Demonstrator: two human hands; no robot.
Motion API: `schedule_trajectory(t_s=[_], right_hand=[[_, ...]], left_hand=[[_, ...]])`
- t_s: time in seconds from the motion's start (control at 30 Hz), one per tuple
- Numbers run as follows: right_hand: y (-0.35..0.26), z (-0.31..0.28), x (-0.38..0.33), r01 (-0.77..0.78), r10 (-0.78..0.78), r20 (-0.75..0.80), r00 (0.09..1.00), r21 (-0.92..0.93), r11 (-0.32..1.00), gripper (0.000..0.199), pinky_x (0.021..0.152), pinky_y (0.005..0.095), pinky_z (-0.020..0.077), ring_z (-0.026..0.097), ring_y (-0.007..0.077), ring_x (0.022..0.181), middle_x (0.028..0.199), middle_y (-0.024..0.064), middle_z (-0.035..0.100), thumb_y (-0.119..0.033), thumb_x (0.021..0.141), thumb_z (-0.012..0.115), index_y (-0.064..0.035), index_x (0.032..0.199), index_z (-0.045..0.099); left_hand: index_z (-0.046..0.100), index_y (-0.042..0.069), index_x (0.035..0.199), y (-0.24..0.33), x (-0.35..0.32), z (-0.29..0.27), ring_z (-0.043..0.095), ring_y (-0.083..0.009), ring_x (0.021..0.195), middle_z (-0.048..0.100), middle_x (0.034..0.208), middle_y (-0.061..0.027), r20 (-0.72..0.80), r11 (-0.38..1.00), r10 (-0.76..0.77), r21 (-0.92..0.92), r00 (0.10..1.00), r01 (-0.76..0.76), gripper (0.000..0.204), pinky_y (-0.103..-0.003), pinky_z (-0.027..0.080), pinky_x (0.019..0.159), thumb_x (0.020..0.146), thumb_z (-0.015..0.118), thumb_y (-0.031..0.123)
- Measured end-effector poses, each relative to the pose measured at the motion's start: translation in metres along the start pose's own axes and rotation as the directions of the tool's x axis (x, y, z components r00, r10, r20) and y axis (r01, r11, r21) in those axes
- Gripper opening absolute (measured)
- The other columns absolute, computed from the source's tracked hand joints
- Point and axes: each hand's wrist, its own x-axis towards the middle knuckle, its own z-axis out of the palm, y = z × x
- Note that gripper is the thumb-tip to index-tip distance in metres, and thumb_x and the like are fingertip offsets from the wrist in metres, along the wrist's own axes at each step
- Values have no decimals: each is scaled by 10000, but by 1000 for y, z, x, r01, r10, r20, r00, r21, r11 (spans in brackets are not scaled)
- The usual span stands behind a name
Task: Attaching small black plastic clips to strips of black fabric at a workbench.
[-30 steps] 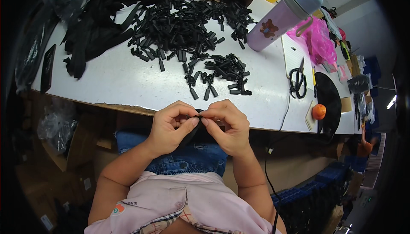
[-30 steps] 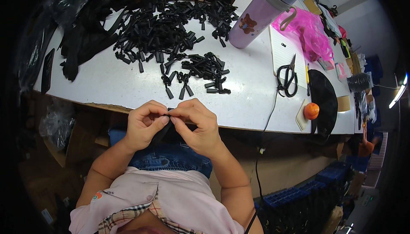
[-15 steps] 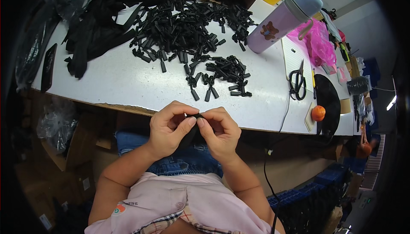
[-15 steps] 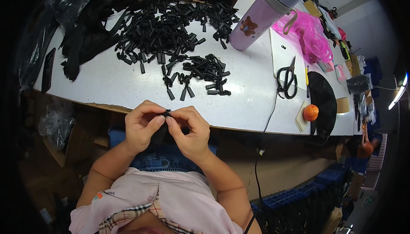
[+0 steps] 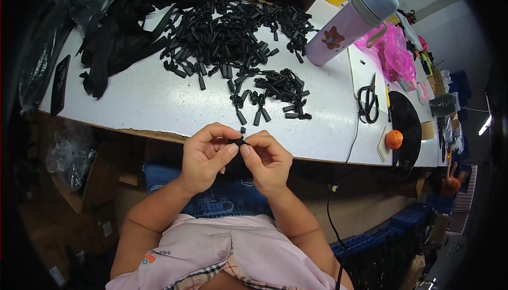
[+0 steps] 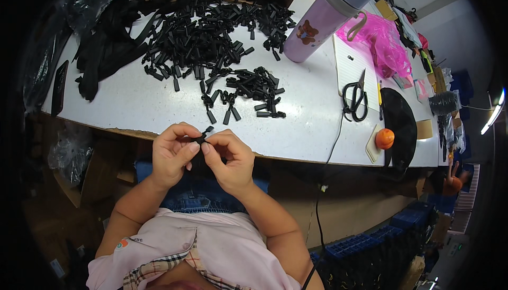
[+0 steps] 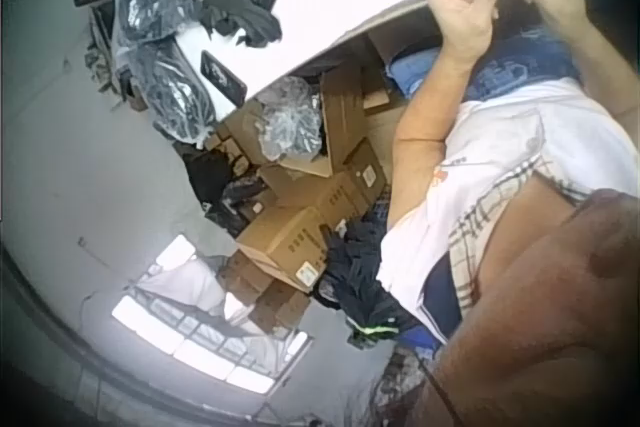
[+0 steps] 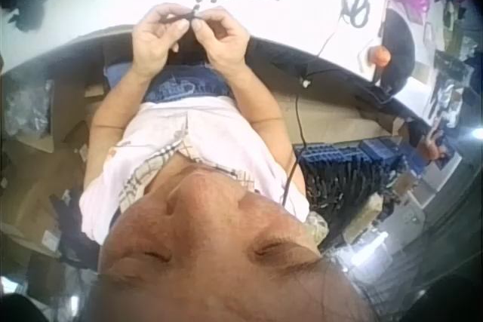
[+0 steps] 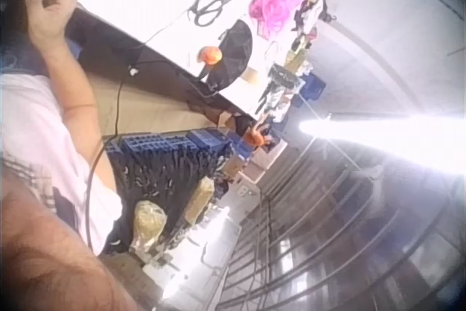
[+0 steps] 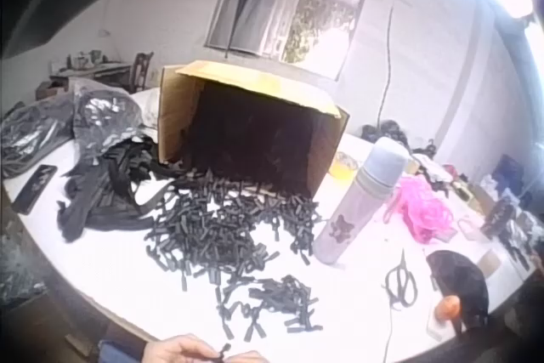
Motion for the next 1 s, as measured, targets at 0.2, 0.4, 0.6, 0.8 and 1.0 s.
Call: schedule_trajectory(t_s=[0.2, 0.4, 0.6, 0.8, 1.0], right_hand=[[-5, -4, 2, -157, 140, 99, 985, 186, 970, 52, 570, 161, 372, 463, 48, 657, 794, 31, 501, 31, 776, 541, 22, 826, 533], [-7, -13, 6, -299, 267, 158, 951, 241, 923, 47, 534, 148, 346, 445, 34, 640, 746, 13, 514, 4, 763, 564, 9, 802, 537], [-10, -18, 9, -480, 410, 276, 869, 275, 833, 50, 509, 143, 333, 432, 22, 607, 734, -1, 515, -13, 761, 576, -4, 791, 537], [1, -5, -3, -48, 54, 94, 994, -61, 997, 47, 502, 154, 326, 411, 23, 581, 710, -10, 467, -45, 806, 534, -4, 812, 511], [-5, -10, -1, -153, 151, 194, 969, -6, 988, 76, 523, 168, 318, 387, 31, 594, 717, -6, 466, -75, 823, 521, 1, 827, 514]], left_hand=[[498, -25, 973, -1, 1, -3, 438, -10, 545, 537, 796, -40, 13, 996, -62, -62, 998, 62, 201, -134, 344, 418, 788, 547, 37], [518, -36, 962, 3, 2, -4, 441, -13, 557, 531, 805, -41, 76, 994, -78, -74, 994, 84, 192, -137, 336, 415, 789, 547, 40], [514, -52, 978, 6, 3, -2, 476, -51, 690, 495, 866, -54, 158, 1000, 13, 4, 987, -14, 191, -158, 389, 575, 795, 517, 4], [508, -47, 984, 6, 0, 2, 471, -56, 726, 481, 889, -56, 89, 996, 41, 73, 995, -47, 192, -165, 380, 618, 793, 500, -25], [522, -23, 969, 16, 2, -2, 455, -43, 663, 470, 859, -38, 146, 986, -15, 166, 989, -9, 184, -160, 376, 575, 788, 496, -37]])
